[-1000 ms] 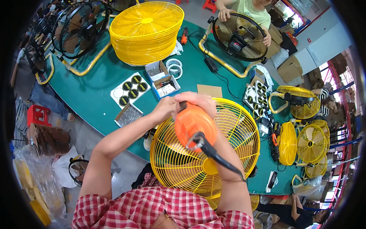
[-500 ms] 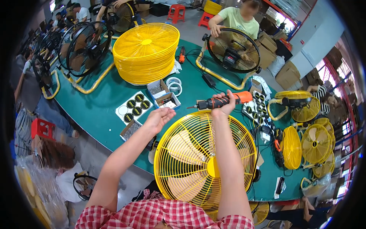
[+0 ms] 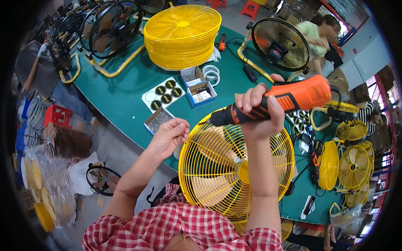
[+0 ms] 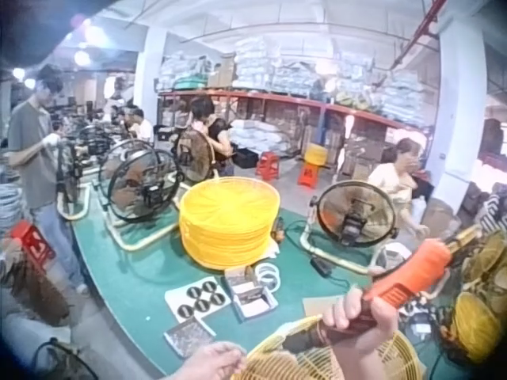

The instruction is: Assemble a yellow portable cooling fan using an electric screwdriver, stick brand labels, and install battery compartment packs.

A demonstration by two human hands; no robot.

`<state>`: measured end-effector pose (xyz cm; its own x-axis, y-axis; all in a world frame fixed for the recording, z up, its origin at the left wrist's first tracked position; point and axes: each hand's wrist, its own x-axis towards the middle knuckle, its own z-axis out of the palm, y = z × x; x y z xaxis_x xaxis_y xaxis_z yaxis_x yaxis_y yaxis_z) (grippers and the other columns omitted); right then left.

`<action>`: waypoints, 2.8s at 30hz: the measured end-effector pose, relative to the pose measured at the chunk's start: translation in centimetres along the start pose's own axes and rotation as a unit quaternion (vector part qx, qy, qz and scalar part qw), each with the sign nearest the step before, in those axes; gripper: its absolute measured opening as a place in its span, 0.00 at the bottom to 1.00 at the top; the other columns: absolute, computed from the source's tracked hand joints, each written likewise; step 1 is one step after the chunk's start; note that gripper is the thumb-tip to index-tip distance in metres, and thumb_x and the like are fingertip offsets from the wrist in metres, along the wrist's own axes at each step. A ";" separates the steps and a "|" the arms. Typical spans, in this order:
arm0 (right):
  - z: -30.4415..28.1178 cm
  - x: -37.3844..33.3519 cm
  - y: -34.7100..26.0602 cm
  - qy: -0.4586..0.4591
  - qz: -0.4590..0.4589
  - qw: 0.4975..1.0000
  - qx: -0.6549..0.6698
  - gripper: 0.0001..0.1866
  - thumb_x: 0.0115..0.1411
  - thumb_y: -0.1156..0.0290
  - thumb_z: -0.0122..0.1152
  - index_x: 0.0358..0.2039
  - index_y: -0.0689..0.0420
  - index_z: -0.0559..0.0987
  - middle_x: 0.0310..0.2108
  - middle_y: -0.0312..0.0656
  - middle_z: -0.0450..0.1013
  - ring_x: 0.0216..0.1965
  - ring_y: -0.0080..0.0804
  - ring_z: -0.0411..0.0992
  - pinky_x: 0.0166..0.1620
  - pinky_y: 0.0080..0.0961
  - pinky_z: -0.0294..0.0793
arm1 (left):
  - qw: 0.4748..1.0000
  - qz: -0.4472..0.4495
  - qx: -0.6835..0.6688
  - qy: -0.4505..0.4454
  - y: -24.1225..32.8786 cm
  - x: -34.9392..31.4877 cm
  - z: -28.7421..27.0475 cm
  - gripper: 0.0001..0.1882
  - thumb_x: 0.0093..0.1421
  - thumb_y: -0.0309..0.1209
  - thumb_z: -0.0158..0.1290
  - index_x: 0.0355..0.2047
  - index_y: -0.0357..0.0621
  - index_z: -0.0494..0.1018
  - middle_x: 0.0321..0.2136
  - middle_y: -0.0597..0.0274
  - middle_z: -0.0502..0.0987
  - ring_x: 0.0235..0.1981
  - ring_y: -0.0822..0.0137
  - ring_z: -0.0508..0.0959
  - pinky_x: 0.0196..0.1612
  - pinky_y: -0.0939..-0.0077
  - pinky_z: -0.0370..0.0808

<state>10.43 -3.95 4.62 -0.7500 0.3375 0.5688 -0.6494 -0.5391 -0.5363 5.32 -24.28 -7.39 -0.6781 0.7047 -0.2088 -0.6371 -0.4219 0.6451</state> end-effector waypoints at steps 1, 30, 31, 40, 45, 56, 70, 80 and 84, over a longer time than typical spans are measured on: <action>1.0 -0.4 0.0 -0.034 0.002 0.999 0.000 0.26 0.53 0.66 0.49 0.53 0.54 0.57 0.22 0.40 0.64 0.21 0.29 0.65 0.30 0.32 0.67 | 1.000 0.003 -0.009 -0.017 -0.4 -0.5 -0.1 0.08 0.59 0.29 0.50 0.35 0.37 0.71 0.26 0.63 0.75 0.27 0.75 0.75 0.31 0.86 0.74; 1.7 -4.8 6.1 -0.123 0.111 0.978 -0.127 0.27 0.47 0.76 0.61 0.47 0.60 0.61 0.19 0.40 0.68 0.18 0.25 0.67 0.24 0.22 0.69 | 0.950 0.164 0.239 0.115 -5.3 -3.6 -2.1 0.08 0.54 0.24 0.54 0.34 0.36 0.76 0.26 0.69 0.68 0.30 0.78 0.67 0.35 0.86 0.63; 1.5 -4.8 6.4 -0.138 0.110 0.969 -0.172 0.26 0.47 0.76 0.61 0.46 0.60 0.61 0.19 0.39 0.68 0.18 0.24 0.67 0.24 0.20 0.69 | 0.949 0.141 0.253 0.127 -5.4 -3.8 -1.9 0.11 0.55 0.23 0.52 0.40 0.36 0.75 0.25 0.69 0.67 0.30 0.78 0.66 0.35 0.85 0.62; 0.4 -5.9 7.8 -0.152 0.141 0.947 -0.247 0.26 0.46 0.79 0.60 0.45 0.61 0.62 0.19 0.36 0.69 0.19 0.20 0.66 0.24 0.14 0.64 | 0.904 0.181 0.354 0.158 -7.8 -3.7 -3.3 0.15 0.55 0.24 0.51 0.44 0.43 0.74 0.19 0.66 0.64 0.22 0.76 0.64 0.27 0.82 0.62; 0.6 -5.8 7.9 -0.265 0.138 0.912 -0.281 0.27 0.48 0.81 0.58 0.48 0.60 0.59 0.19 0.40 0.67 0.19 0.26 0.67 0.25 0.21 0.69 | 0.870 0.207 0.419 0.158 -8.0 -4.3 -3.3 0.16 0.56 0.25 0.49 0.47 0.43 0.72 0.20 0.67 0.66 0.21 0.76 0.64 0.25 0.83 0.61; 0.6 -7.9 9.1 -0.136 0.259 0.935 -0.199 0.14 0.53 0.65 0.56 0.36 0.62 0.73 0.31 0.36 0.71 0.30 0.23 0.70 0.34 0.22 0.70 | 0.961 -0.071 -0.184 0.194 -7.5 -8.1 -6.6 0.17 0.60 0.20 0.41 0.50 0.26 0.58 0.41 0.50 0.69 0.46 0.60 0.72 0.52 0.77 0.70; 1.0 -7.0 8.1 -0.101 0.149 0.950 -0.256 0.26 0.45 0.83 0.57 0.46 0.61 0.62 0.20 0.35 0.68 0.20 0.20 0.67 0.25 0.16 0.66 | 0.991 -0.084 -0.062 0.078 -5.0 -8.8 -4.9 0.10 0.59 0.28 0.50 0.39 0.35 0.71 0.28 0.62 0.76 0.30 0.75 0.76 0.36 0.85 0.75; 1.9 -7.0 8.5 -0.280 0.187 0.863 -0.378 0.24 0.45 0.79 0.59 0.43 0.58 0.62 0.19 0.37 0.67 0.19 0.22 0.66 0.25 0.18 0.66 | 0.993 -0.075 -0.053 0.073 -6.7 -6.0 -6.7 0.08 0.60 0.28 0.47 0.38 0.38 0.69 0.29 0.64 0.75 0.29 0.75 0.75 0.35 0.86 0.74; 0.5 -6.9 9.1 -0.259 0.154 0.914 -0.272 0.23 0.47 0.76 0.62 0.42 0.56 0.62 0.18 0.38 0.65 0.17 0.26 0.65 0.22 0.21 0.66 | 0.993 -0.046 -0.090 0.055 -7.8 -5.6 -6.5 0.06 0.61 0.29 0.46 0.36 0.41 0.68 0.27 0.69 0.71 0.28 0.77 0.70 0.34 0.84 0.67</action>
<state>9.75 -11.57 -3.85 -0.8390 -0.2525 0.4819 -0.4895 -0.0361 -0.8712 11.73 -28.65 -15.99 -0.6439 0.6828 -0.3452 -0.7465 -0.4616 0.4792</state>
